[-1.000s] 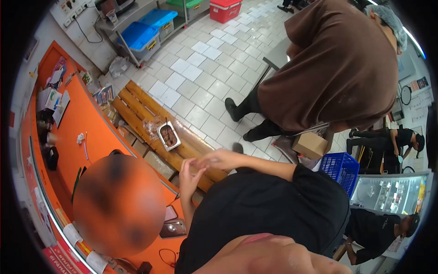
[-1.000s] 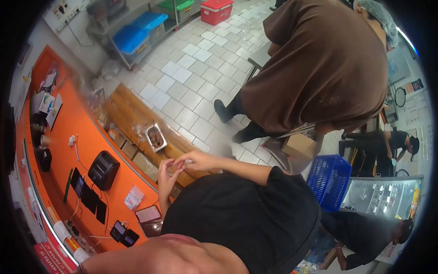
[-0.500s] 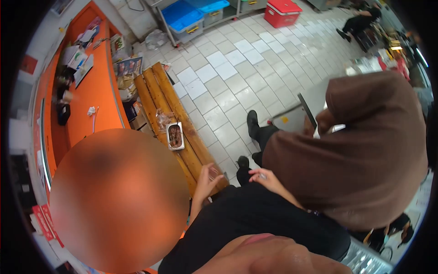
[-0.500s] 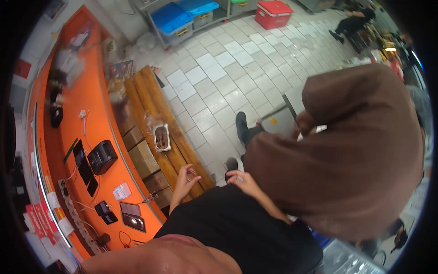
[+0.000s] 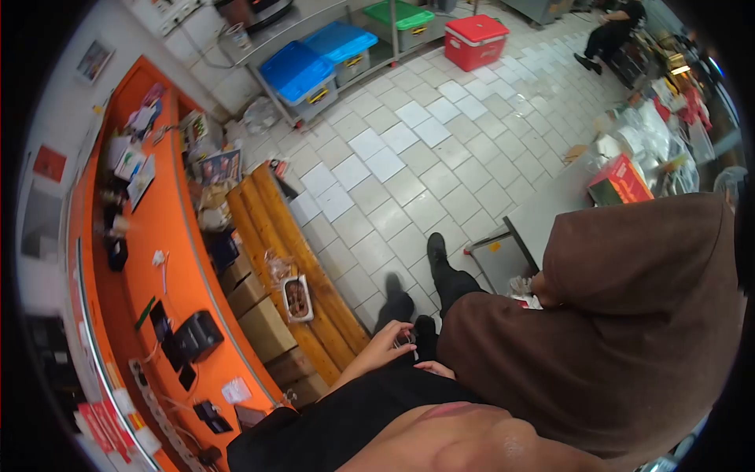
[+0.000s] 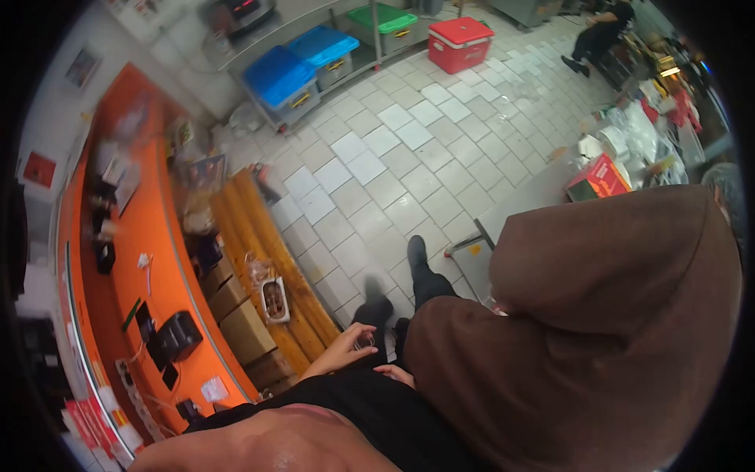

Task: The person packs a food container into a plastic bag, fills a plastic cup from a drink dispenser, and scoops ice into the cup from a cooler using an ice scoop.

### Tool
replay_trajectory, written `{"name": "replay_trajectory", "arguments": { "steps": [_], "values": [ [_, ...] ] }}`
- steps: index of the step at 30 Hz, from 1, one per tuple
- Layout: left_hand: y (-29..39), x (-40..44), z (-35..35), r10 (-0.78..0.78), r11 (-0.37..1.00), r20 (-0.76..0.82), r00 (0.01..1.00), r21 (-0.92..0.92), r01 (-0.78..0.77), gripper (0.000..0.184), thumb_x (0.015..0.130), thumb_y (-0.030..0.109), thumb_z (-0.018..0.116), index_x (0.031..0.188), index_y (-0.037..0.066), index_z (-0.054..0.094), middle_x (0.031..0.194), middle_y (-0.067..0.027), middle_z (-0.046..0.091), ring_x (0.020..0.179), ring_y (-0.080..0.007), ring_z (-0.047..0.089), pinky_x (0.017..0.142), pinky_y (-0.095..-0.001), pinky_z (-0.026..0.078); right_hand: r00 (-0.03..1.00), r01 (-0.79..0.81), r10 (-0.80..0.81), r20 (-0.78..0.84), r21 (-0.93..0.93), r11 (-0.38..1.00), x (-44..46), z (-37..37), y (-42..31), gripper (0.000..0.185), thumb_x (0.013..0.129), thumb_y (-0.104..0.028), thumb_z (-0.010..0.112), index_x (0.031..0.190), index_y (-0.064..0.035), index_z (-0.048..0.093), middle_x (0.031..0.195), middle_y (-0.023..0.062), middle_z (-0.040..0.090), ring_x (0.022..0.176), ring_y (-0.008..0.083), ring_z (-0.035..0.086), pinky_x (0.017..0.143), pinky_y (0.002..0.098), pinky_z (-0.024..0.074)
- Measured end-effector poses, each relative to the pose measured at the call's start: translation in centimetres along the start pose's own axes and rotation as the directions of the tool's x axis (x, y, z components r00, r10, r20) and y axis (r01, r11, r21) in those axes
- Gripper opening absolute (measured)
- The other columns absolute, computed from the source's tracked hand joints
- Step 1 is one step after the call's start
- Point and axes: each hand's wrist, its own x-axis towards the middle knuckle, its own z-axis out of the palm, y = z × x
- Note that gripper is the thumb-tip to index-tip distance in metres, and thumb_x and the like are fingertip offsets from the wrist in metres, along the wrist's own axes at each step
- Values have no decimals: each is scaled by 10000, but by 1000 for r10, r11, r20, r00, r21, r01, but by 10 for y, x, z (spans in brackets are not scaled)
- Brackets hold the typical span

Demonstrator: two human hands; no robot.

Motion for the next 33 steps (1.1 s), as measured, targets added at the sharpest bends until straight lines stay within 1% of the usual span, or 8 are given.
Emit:
{"name": "replay_trajectory", "arguments": {
  "steps": [6,8,9,11,15,18,23,33],
  "values": [
    [-36,74,-66,74,997,161,984,-13,-72,532,769,238,727,1188,5,496,1014,-128,541,942,-211,564,802,-310,458,964,182,-220,-149,-235,955,79,34,-11,351,863,-134,619,1171,1,519,920,68,620,873,138,589,799,254,445],
    [-36,111,-119,245,958,186,952,107,-267,545,743,219,737,1182,5,494,1001,-146,542,934,-252,568,788,-329,452,949,193,-238,-206,-214,958,125,62,-39,355,860,-130,622,1173,2,517,927,69,619,879,143,589,804,256,445],
    [-26,133,-157,259,942,207,943,162,-294,541,737,210,736,1176,6,495,990,-150,542,929,-267,563,782,-339,449,975,42,-31,-222,47,998,135,90,-105,375,840,-169,654,1169,-35,535,969,65,607,942,162,568,808,293,443],
    [-5,163,-215,274,911,255,927,241,-336,534,723,192,734,1164,7,496,968,-157,540,919,-298,555,772,-359,443,843,382,-488,-226,-388,839,199,114,-136,382,835,-286,641,1142,-72,567,978,87,628,959,207,598,802,301,468],
    [34,221,-311,308,723,268,913,558,-407,503,717,167,721,1140,10,497,915,-153,533,883,-329,530,741,-387,432,814,491,-578,62,-606,626,263,153,-231,364,818,-254,651,1136,-95,575,1092,100,569,955,273,586,805,333,477],
    [36,275,-344,330,829,271,904,375,-415,501,720,139,717,1146,9,487,931,-161,529,881,-315,535,753,-387,436,754,537,-654,65,-634,556,304,161,-278,349,815,-253,654,1125,-107,585,1145,87,528,936,275,591,793,344,486],
    [47,414,-335,356,871,359,863,208,-445,507,717,117,717,1151,7,480,945,-168,532,870,-318,546,759,-373,446,770,506,-637,43,-648,568,397,80,-319,376,824,-250,657,1160,-108,564,1044,99,564,837,262,622,737,341,501],
    [152,703,-307,274,815,405,872,384,-435,591,630,-21,676,1178,-3,455,1049,-193,545,1000,-362,543,840,-384,450,840,485,-533,103,-582,653,533,-122,-524,393,881,-344,563,1183,-98,510,896,131,630,835,312,617,732,375,468]
  ]
}}
